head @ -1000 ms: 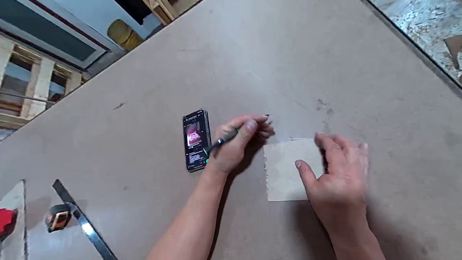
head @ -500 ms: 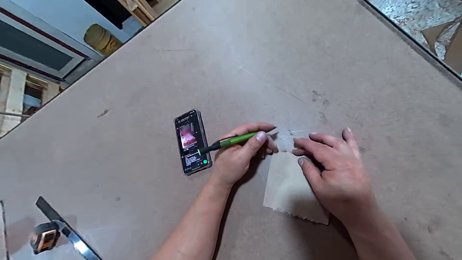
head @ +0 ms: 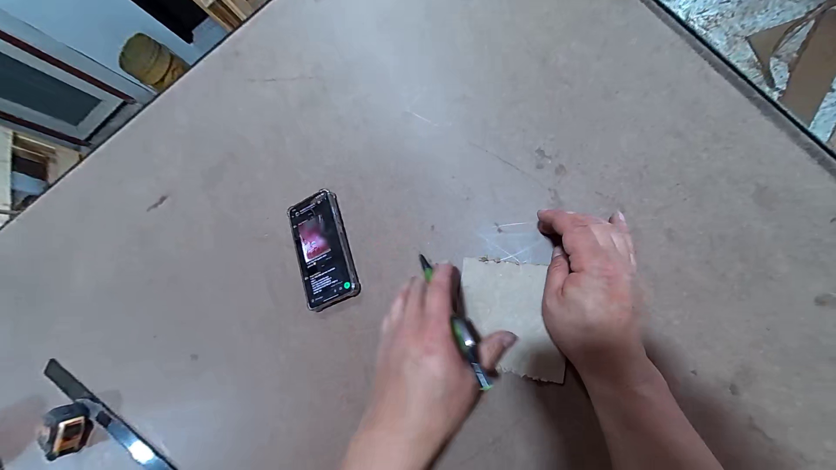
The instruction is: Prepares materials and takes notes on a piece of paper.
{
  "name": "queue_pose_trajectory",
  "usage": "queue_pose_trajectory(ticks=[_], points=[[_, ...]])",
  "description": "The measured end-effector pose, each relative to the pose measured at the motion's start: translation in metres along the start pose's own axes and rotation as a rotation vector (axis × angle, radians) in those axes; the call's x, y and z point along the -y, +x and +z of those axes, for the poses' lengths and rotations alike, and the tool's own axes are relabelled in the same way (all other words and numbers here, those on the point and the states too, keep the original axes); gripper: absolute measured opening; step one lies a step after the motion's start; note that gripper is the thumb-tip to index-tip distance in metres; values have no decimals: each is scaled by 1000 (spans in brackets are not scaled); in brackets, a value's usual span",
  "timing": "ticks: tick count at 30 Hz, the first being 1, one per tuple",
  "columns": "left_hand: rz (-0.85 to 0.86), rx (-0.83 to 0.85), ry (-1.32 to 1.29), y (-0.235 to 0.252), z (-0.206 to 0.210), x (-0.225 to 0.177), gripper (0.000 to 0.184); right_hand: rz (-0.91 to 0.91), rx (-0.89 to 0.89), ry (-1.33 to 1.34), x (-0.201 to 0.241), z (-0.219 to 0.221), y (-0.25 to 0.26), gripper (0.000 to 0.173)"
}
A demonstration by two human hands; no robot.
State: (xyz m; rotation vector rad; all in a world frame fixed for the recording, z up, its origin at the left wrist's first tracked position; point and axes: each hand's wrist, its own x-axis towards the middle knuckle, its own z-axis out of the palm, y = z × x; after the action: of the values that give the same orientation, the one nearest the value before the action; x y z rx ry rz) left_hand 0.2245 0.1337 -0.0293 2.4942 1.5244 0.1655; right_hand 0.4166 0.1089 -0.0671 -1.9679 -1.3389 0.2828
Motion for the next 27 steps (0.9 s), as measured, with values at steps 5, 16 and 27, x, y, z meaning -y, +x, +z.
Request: queue_pose_trajectory(ticks=[5, 16, 27], points=[[-142, -104, -324, -19, 39, -49, 83, -25, 37, 25, 3, -4, 2, 44], [-175, -51, -1158, -2, -18, -54, 44, 122, -116, 568, -2, -11, 9, 34], [584, 13, -229, -29, 12, -7, 32, 142, -202, 915, -11, -20, 20, 40]])
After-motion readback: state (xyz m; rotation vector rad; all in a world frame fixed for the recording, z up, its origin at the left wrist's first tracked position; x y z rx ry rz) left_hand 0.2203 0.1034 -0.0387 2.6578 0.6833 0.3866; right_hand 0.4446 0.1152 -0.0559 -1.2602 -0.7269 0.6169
